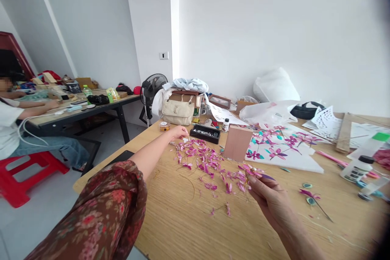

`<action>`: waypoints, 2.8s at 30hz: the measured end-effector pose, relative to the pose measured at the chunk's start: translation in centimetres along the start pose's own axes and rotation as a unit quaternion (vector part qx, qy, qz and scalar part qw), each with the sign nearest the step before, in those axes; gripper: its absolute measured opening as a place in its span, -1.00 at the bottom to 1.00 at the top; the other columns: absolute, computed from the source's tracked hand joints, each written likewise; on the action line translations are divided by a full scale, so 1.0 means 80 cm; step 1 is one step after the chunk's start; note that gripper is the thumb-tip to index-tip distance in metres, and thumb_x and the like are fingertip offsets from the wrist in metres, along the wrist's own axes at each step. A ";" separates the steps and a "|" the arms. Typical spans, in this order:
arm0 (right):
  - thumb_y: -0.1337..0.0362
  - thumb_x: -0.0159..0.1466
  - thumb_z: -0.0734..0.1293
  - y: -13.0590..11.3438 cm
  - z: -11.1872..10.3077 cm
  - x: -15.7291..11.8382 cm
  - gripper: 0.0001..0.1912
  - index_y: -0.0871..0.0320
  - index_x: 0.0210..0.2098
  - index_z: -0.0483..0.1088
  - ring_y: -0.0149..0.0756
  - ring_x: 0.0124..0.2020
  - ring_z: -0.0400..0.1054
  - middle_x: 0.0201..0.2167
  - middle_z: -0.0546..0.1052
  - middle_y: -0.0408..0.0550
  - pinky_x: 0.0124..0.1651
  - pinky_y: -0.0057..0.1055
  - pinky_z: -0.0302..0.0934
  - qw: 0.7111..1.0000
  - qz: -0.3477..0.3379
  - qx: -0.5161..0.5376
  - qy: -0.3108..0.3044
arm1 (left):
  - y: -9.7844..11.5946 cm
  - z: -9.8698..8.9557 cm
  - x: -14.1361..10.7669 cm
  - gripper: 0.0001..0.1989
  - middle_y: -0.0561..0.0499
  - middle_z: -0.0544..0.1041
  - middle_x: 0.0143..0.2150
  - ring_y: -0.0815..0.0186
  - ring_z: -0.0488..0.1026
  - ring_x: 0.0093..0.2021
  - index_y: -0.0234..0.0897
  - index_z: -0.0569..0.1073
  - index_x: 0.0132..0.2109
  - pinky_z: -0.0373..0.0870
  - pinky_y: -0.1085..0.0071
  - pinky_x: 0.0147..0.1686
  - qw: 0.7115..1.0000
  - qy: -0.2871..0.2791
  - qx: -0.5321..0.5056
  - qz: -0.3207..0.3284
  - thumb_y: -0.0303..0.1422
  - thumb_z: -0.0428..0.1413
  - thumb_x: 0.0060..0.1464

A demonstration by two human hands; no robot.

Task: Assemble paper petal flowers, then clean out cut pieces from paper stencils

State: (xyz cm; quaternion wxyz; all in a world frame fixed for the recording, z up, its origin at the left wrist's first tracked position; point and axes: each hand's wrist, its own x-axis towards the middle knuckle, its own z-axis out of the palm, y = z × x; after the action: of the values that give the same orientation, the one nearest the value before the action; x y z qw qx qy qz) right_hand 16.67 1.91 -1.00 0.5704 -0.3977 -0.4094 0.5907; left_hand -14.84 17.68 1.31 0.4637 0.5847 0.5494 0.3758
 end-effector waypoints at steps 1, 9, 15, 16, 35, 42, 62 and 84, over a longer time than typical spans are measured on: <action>0.19 -0.22 0.52 0.000 0.000 0.000 -0.71 0.17 -0.57 0.41 -0.54 -0.70 0.02 -0.71 0.24 -0.23 -0.69 -0.55 -0.07 1.000 0.000 -0.001 0.000 | 0.000 0.000 0.000 -0.85 0.18 0.32 -0.64 0.54 0.24 -0.64 -0.38 0.31 -0.54 0.20 0.55 -0.56 1.000 0.002 -0.010 0.007 -0.51 0.16 -0.15; 0.17 -0.24 0.53 0.001 0.000 0.002 -0.66 0.18 -0.51 0.44 -0.54 -0.68 0.02 -0.66 0.29 -0.21 -0.67 -0.56 -0.09 1.000 0.009 -0.004 0.005 | 0.003 -0.002 -0.006 -0.76 0.10 0.41 -0.53 0.40 0.47 -0.39 -0.33 0.22 -0.48 0.34 0.48 -0.31 0.995 -0.018 -0.084 0.040 -0.47 0.19 -0.16; 0.15 -0.23 0.53 0.001 0.000 0.002 -0.68 0.19 -0.57 0.41 -0.54 -0.68 -0.01 -0.69 0.25 -0.22 -0.67 -0.54 -0.12 1.000 -0.002 -0.010 0.003 | 0.004 -0.001 -0.011 -0.78 0.19 0.34 -0.53 0.46 0.45 -0.49 -0.30 0.21 -0.39 0.40 0.38 -0.27 0.996 -0.017 -0.079 0.049 -0.37 0.16 -0.07; 0.15 -0.22 0.52 0.001 -0.001 0.002 -0.69 0.18 -0.57 0.41 -0.55 -0.69 -0.02 -0.70 0.24 -0.23 -0.67 -0.54 -0.13 1.000 -0.001 -0.011 -0.001 | 0.005 0.000 -0.011 -0.78 0.20 0.34 -0.54 0.46 0.45 -0.50 -0.29 0.21 -0.39 0.40 0.38 -0.29 0.996 -0.013 -0.072 0.048 -0.36 0.14 -0.05; 0.16 -0.26 0.53 -0.001 0.002 0.000 -0.68 0.17 -0.65 0.36 -0.56 -0.71 -0.05 -0.73 0.21 -0.24 -0.68 -0.53 -0.14 1.000 0.007 -0.009 -0.001 | 0.031 -0.007 -0.026 -0.89 0.03 0.46 -0.63 0.40 0.39 -0.60 -0.35 0.43 -0.55 0.32 0.50 -0.52 0.975 -0.135 0.173 -0.044 -0.41 0.17 -0.17; 0.20 -0.25 0.54 -0.001 -0.001 0.001 -0.68 0.20 -0.64 0.36 -0.58 -0.69 -0.09 -0.70 0.17 -0.26 -0.68 -0.57 -0.15 1.000 0.002 0.006 -0.004 | 0.040 0.016 -0.058 -0.93 0.03 0.51 -0.56 0.37 0.44 -0.55 -0.30 0.51 -0.47 0.35 0.50 -0.51 0.940 -0.271 0.207 -0.028 -0.50 0.18 -0.25; 0.19 -0.25 0.54 -0.003 0.001 0.000 -0.68 0.20 -0.64 0.36 -0.58 -0.68 -0.08 -0.70 0.18 -0.23 -0.69 -0.57 -0.15 1.000 -0.009 0.010 -0.004 | 0.013 0.065 -0.076 -0.91 0.16 0.34 -0.68 0.49 0.21 -0.69 -0.33 0.39 -0.55 0.14 0.56 -0.60 0.874 -0.256 0.411 0.045 -0.57 0.12 -0.22; 0.15 -0.16 0.50 0.001 -0.002 0.002 -0.72 0.18 -0.58 0.39 -0.55 -0.70 -0.10 -0.69 0.21 -0.21 -0.67 -0.51 -0.21 0.999 -0.020 -0.019 -0.019 | 0.024 0.050 -0.037 -0.85 0.05 0.49 -0.52 0.37 0.35 -0.49 -0.35 0.53 -0.43 0.19 0.52 -0.46 0.900 -0.131 0.395 0.130 -0.51 0.06 -0.17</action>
State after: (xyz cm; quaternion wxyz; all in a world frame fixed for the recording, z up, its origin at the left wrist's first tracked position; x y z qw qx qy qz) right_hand 16.76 2.10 -1.16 0.5664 -0.3893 -0.4393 0.5784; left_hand -10.84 14.27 2.25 0.2088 0.8302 0.5062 0.1050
